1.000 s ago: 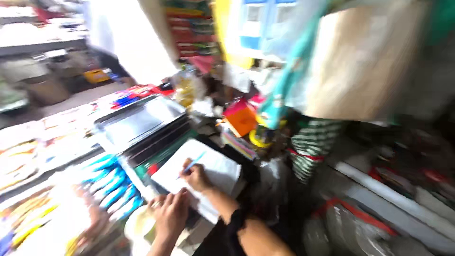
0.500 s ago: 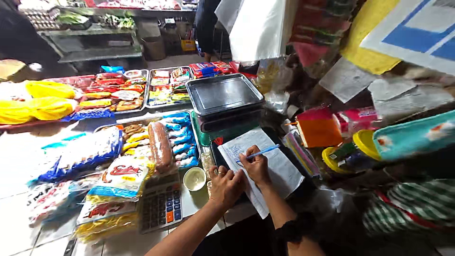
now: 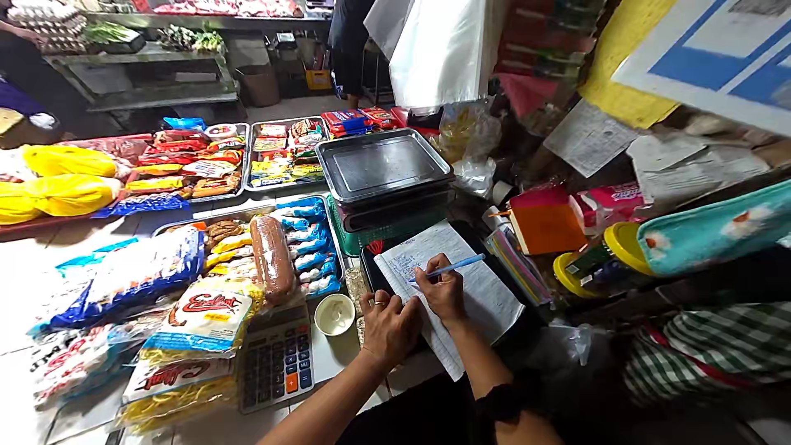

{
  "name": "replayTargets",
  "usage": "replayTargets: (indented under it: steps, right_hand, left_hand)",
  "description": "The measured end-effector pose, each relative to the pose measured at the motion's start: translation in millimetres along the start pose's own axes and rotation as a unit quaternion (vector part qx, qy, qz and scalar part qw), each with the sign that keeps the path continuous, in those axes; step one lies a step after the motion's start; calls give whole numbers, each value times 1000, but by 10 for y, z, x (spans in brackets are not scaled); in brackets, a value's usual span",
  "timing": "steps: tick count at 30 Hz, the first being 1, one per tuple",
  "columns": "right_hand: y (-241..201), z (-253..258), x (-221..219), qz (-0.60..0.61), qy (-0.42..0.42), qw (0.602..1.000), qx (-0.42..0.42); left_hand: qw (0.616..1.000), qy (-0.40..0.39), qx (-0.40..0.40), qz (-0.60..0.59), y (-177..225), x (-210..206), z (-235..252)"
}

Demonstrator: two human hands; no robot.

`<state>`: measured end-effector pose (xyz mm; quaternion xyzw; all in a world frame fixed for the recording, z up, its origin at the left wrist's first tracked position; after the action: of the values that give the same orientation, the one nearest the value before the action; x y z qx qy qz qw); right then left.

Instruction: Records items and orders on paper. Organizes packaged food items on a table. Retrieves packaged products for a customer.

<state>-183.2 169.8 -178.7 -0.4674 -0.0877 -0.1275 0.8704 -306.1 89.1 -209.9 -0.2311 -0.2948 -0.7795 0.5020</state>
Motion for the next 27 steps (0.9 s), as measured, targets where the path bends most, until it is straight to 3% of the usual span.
replayTargets:
  steps: [27]
  right_hand:
    - [-36, 10, -27, -51, 8, 999, -3]
  left_hand:
    - [1000, -4, 0, -2, 3, 21, 18]
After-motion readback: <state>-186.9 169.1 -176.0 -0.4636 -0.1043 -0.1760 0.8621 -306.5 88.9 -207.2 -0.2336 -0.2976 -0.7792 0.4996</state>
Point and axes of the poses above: each hand's wrist, its own z-axis towards the middle knuckle, its own x-axis out of the back of the hand, y = z × x, the point moved 2 cm from there along z, towards the middle knuckle, and after that the axes turned 1 degree about y, right-handed, at the moved point
